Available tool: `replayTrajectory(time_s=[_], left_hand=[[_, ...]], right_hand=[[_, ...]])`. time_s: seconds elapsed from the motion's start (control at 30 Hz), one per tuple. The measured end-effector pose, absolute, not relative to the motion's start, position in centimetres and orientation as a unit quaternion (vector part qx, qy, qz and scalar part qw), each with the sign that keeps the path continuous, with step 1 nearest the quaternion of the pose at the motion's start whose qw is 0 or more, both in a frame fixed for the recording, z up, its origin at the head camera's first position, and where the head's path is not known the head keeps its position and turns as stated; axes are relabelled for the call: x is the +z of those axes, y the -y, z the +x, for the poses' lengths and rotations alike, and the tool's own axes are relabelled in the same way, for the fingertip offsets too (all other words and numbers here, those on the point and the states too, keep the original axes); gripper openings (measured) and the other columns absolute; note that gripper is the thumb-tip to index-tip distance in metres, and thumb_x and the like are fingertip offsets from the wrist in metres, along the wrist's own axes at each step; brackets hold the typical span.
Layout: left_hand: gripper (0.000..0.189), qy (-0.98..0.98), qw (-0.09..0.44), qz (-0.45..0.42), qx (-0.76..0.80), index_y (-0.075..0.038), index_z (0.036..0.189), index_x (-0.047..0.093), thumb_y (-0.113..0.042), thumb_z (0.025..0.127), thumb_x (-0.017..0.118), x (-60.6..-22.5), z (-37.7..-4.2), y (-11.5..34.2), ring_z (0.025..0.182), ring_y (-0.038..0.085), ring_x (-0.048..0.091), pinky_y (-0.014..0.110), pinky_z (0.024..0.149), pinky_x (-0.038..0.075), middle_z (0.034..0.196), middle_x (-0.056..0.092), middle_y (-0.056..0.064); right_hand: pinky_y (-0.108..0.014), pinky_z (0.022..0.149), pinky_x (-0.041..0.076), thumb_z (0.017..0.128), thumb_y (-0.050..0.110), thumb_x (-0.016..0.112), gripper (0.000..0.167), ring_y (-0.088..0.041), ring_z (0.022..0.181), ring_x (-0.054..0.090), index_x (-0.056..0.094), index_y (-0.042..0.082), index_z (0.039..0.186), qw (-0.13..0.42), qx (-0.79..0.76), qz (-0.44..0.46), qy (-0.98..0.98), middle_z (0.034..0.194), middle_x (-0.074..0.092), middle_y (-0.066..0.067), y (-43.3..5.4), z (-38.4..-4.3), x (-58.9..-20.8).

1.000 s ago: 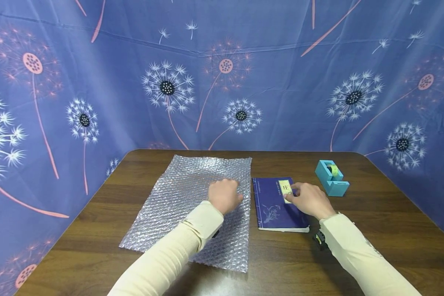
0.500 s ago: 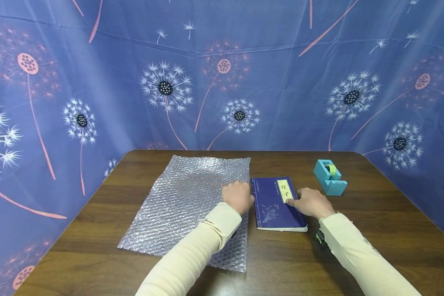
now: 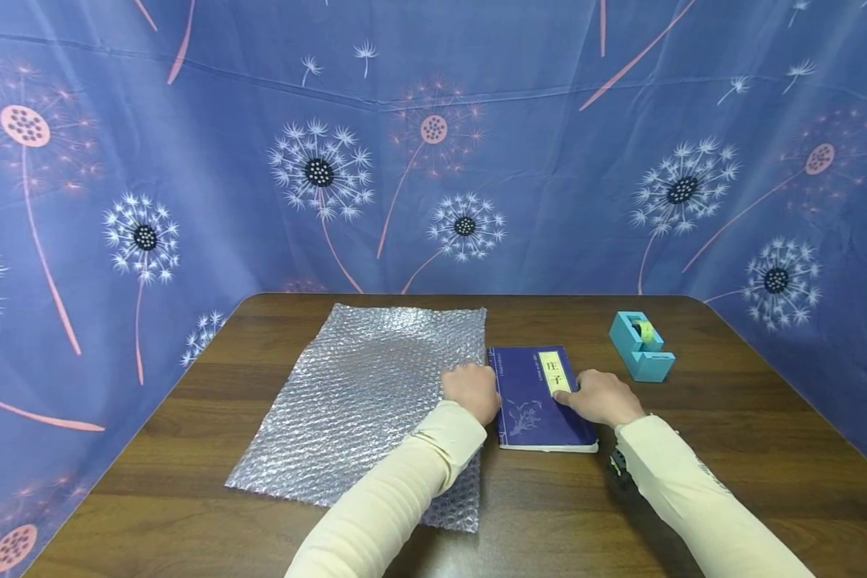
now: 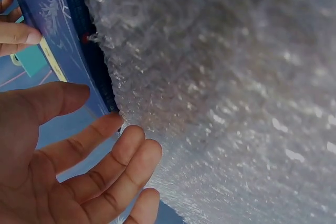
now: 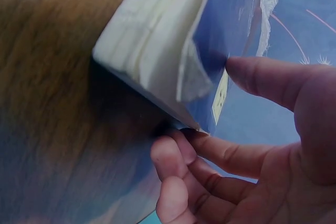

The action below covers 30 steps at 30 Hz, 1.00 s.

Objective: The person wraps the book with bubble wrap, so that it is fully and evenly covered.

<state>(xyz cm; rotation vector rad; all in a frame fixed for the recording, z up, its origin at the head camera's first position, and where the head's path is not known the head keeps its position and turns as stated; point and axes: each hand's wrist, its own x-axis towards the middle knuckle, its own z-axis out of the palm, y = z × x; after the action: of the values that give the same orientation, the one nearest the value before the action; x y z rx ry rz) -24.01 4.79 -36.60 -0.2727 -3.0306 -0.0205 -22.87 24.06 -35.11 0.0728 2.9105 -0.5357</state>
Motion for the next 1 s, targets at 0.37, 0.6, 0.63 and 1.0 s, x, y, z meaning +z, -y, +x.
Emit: replayTrajectory(time_s=[0.37, 0.6, 0.63, 1.0], left_hand=[[0.031, 0.996, 0.031, -0.088, 0.000, -0.019, 0.108, 0.079, -0.045, 0.092, 0.070, -37.1, -24.6, -5.6, 0.091, 0.020, 0.072, 0.042, 0.090, 0.054, 0.102, 0.077, 0.000], [0.041, 0.996, 0.002, -0.085, -0.038, -0.016, 0.104, 0.079, -0.054, 0.089, 0.073, -36.6, -24.6, -5.6, 0.092, 0.021, 0.072, 0.037, 0.078, 0.057, 0.102, 0.077, 0.003], [0.042, 0.995, -0.006, -0.084, -0.049, -0.015, 0.104, 0.079, -0.054, 0.089, 0.073, -36.5, -24.6, -5.6, 0.092, 0.021, 0.072, 0.036, 0.077, 0.058, 0.102, 0.076, 0.004], [0.040, 0.970, -0.081, -0.063, -0.222, -0.001, 0.098, 0.072, -0.040, 0.088, 0.079, -35.7, -25.4, -4.7, 0.076, 0.020, 0.064, 0.034, 0.074, 0.057, 0.088, 0.071, 0.008]], right_hand=[[-0.041, 0.066, 0.051, 0.099, 0.033, 0.063, 0.061, -0.028, 0.075, 0.059, 0.053, -0.023, 0.120, 0.110, -0.179, 0.036, -0.977, 0.086, 0.063, -0.018, -24.0, -23.1, -35.1], [-0.048, 0.074, 0.054, 0.100, 0.035, 0.061, 0.065, -0.031, 0.082, 0.060, 0.049, -0.024, 0.126, 0.123, -0.195, 0.041, -0.972, 0.099, 0.064, -0.027, -24.1, -23.3, -35.1], [-0.049, 0.075, 0.054, 0.100, 0.035, 0.061, 0.066, -0.032, 0.083, 0.060, 0.049, -0.024, 0.126, 0.123, -0.198, 0.042, -0.972, 0.101, 0.064, -0.029, -24.2, -23.3, -35.1], [-0.057, 0.082, 0.054, 0.100, 0.040, 0.060, 0.070, -0.042, 0.097, 0.063, 0.049, -0.023, 0.129, 0.123, -0.215, 0.040, -0.968, 0.117, 0.060, -0.038, -24.8, -23.4, -35.1]])
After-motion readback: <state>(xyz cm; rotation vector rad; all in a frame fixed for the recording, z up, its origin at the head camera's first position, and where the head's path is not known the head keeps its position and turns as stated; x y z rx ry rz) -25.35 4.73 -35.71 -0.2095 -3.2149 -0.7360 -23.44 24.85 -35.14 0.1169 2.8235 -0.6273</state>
